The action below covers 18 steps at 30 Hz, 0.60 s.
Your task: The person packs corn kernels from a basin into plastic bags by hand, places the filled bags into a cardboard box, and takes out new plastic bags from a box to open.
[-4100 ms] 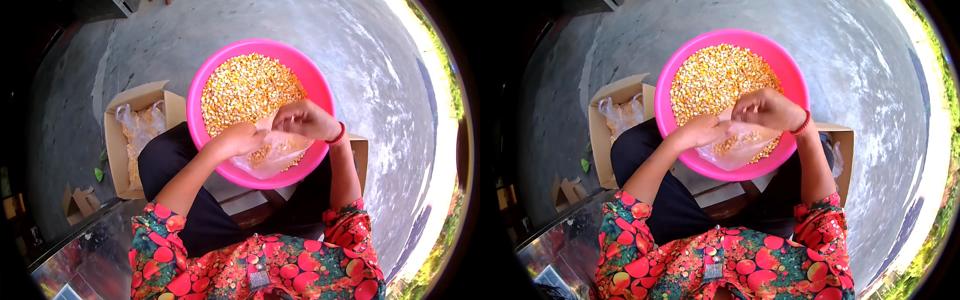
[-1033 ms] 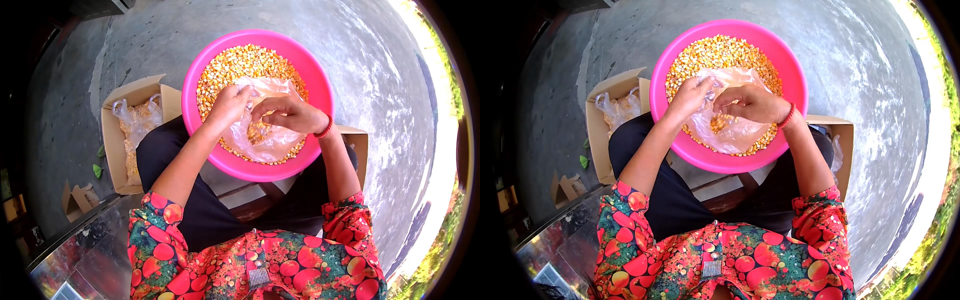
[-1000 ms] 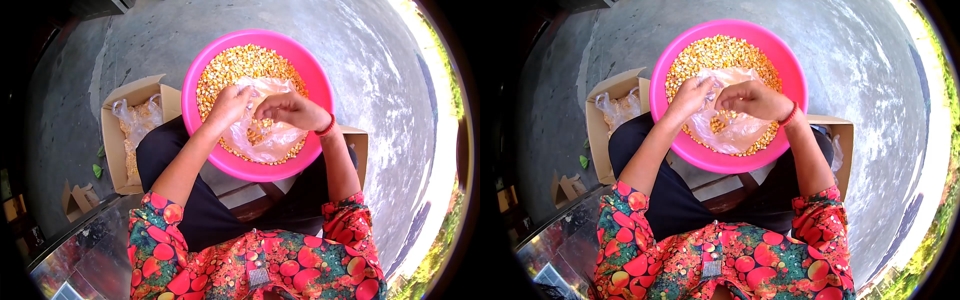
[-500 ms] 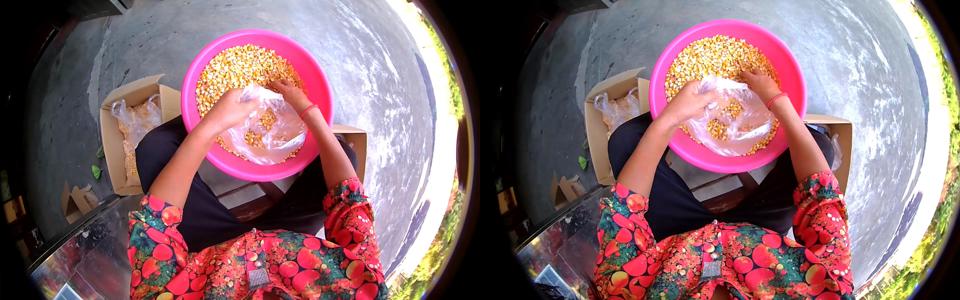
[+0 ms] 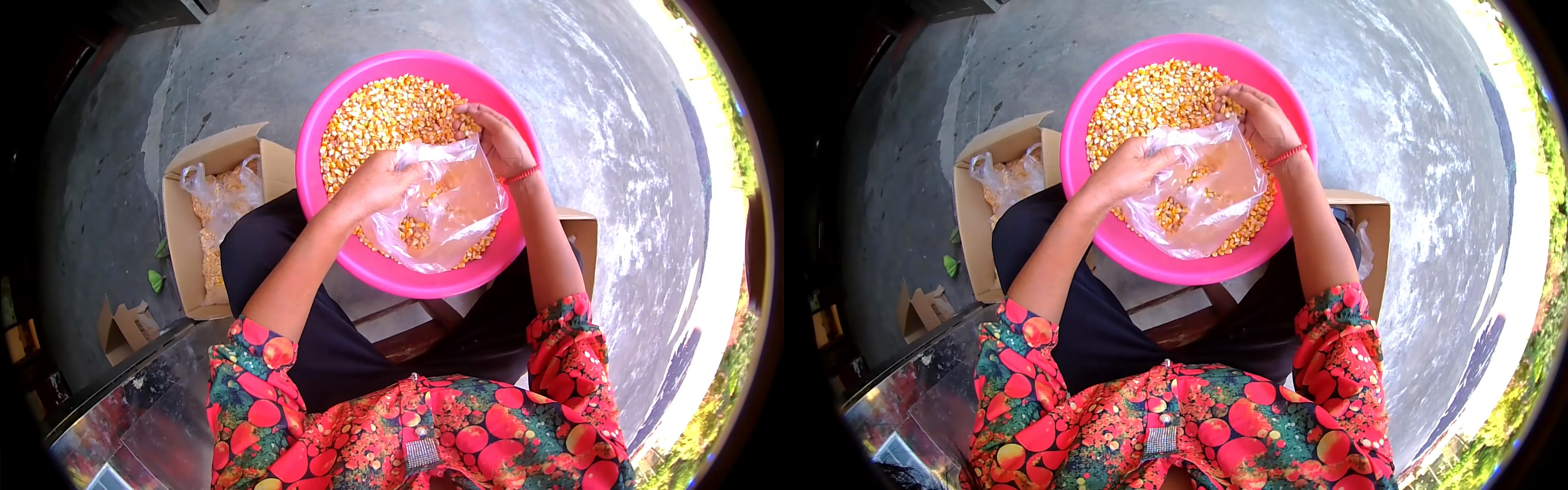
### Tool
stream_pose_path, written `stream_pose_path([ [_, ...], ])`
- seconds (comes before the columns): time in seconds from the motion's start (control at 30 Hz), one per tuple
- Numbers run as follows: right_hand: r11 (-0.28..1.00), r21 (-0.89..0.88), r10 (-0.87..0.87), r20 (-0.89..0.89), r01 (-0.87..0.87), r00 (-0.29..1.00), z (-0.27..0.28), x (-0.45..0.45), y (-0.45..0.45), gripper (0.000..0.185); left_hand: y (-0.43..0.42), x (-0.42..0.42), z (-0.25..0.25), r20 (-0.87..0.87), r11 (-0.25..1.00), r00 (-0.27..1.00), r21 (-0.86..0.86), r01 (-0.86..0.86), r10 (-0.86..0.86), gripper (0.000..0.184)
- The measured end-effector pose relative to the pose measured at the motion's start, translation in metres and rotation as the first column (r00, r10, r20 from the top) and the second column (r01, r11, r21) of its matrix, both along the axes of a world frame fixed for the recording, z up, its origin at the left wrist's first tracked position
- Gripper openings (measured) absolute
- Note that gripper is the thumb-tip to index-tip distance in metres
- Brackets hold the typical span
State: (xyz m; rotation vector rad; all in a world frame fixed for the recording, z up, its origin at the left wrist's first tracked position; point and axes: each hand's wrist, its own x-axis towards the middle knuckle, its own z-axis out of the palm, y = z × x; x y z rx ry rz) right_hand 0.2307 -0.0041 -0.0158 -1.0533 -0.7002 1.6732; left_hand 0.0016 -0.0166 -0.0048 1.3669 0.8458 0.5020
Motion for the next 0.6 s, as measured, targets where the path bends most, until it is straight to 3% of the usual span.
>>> stream_pose_path([
  [0.13,0.992,0.127,0.001,-0.024,0.002,1.000,0.037,-0.004,-0.001,0.022,0.001,0.003,-0.009,-0.050,1.000,0.999,0.025,-0.008,0.009,0.022],
  [0.23,0.990,0.126,0.071,-0.098,-0.058,0.993,0.062,-0.022,-0.018,0.021,0.003,0.005,-0.013,-0.068,0.999,0.998,-0.042,-0.007,0.004,0.022],
  [0.3,0.965,0.093,0.241,0.048,-0.245,0.969,0.073,-0.031,-0.033,0.021,0.001,0.005,-0.013,-0.099,0.995,0.994,-0.094,-0.044,0.034,0.022],
  [0.37,0.802,0.218,0.455,0.381,-0.556,0.805,0.066,-0.035,-0.040,0.022,0.000,0.008,-0.016,-0.058,0.988,0.994,-0.112,-0.103,0.097,0.022],
  [0.4,0.740,0.197,0.473,0.529,-0.644,0.705,0.065,-0.038,-0.044,0.022,-0.001,0.009,-0.014,-0.018,0.978,0.987,-0.134,-0.162,0.161,0.023],
  [0.43,0.682,0.171,0.523,0.565,-0.711,0.638,0.058,-0.036,-0.043,0.025,0.000,0.009,-0.010,-0.019,0.978,0.987,-0.135,-0.160,0.159,0.023],
  [0.5,0.742,0.129,0.509,0.529,-0.658,0.678,0.062,-0.031,-0.043,0.022,0.003,0.007,-0.002,-0.190,0.992,0.979,-0.083,-0.094,0.077,0.023],
  [0.53,0.815,0.122,0.436,0.514,-0.566,0.738,0.067,-0.026,-0.041,0.020,0.001,0.011,-0.014,-0.018,0.978,0.993,-0.170,-0.119,0.118,0.023],
  [0.57,0.876,0.114,0.356,0.501,-0.468,0.789,0.071,-0.021,-0.038,0.019,0.000,0.011,-0.016,-0.016,0.978,0.993,-0.171,-0.119,0.119,0.023],
  [0.6,0.941,0.143,0.191,0.521,-0.306,0.832,0.070,-0.020,-0.035,0.017,-0.002,0.010,-0.011,-0.014,0.988,1.000,-0.157,-0.005,0.003,0.022],
])
